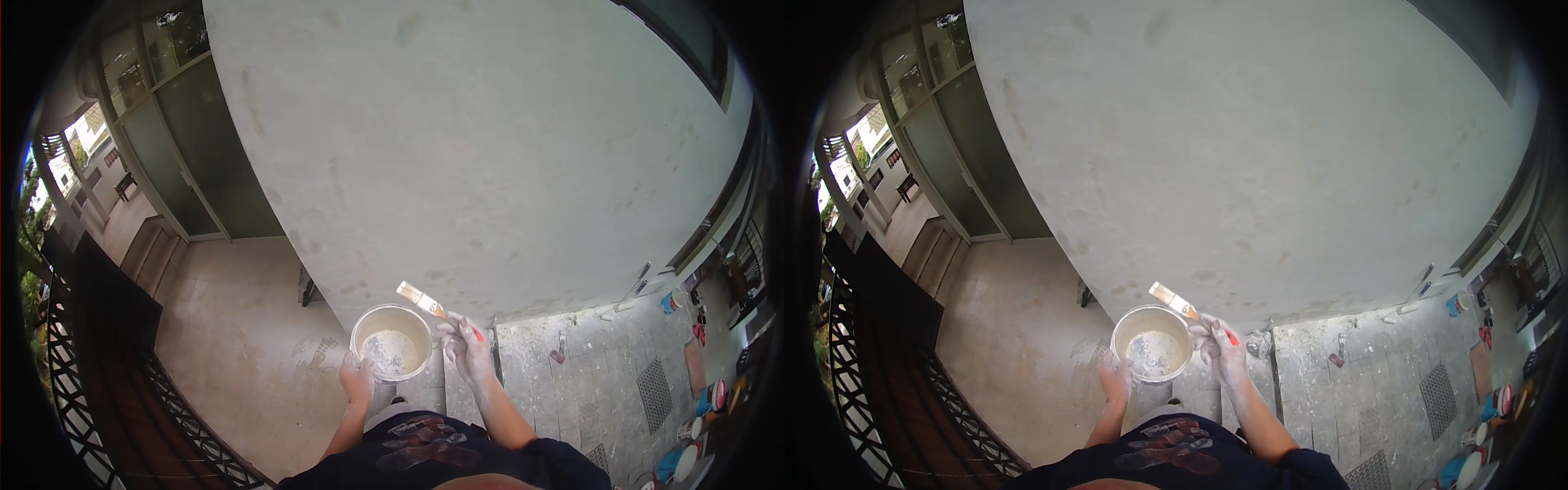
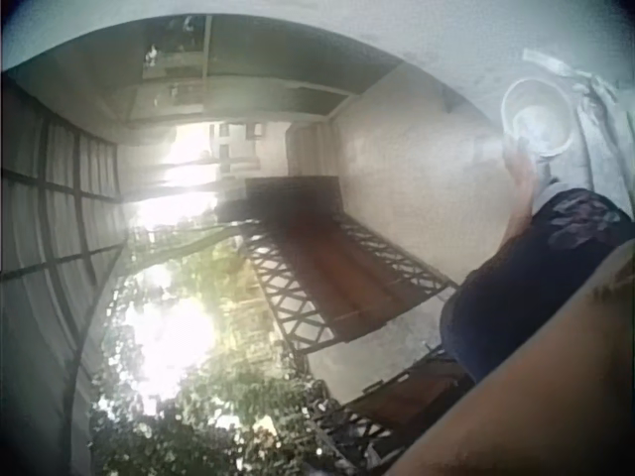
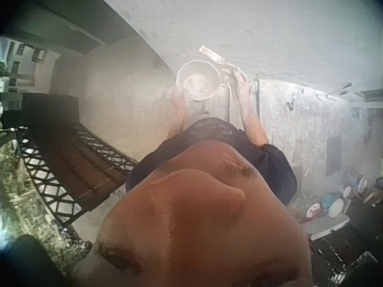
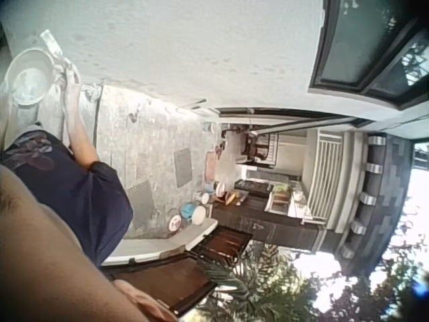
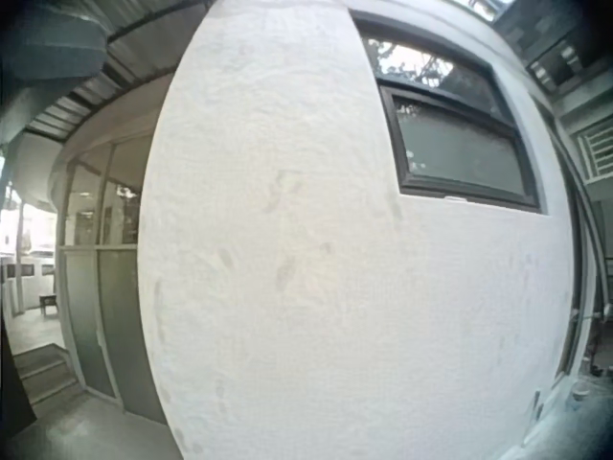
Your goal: The person applies paint to an interior wall by hand, using a paint brush dipped into a paint bucket.
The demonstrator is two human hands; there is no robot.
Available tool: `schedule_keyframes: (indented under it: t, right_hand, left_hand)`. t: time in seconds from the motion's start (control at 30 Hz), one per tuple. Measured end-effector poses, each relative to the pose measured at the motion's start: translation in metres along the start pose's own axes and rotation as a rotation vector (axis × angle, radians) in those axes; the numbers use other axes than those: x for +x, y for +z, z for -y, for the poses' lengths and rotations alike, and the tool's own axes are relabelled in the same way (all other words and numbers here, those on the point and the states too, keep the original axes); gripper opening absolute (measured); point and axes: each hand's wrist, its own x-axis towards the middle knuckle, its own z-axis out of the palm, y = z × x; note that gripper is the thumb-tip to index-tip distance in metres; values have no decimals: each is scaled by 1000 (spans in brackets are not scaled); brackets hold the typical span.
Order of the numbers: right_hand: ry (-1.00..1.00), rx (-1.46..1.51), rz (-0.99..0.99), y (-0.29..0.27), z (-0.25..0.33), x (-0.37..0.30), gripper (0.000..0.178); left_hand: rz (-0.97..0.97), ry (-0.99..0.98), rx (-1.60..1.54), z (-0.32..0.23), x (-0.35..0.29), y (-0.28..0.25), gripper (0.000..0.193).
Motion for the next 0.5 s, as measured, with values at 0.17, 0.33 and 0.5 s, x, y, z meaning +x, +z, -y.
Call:
schedule_keyframes:
  t: [0.17, 0.33, 0.5]
  right_hand:
    - [-225, -98, 4, 33, 40, 54, 49]
    - [-329, 57, -43, 48, 60, 92, 46]
    - [-278, -193, 66, 40, 44, 73, 37]
  left_hand:
    - [12, 36, 94, -23, 13, -2, 42]
    - [32, 56, 38, -19, 26, -7, 41]
    - [26, -6, -51, -30, 34, -10, 41]
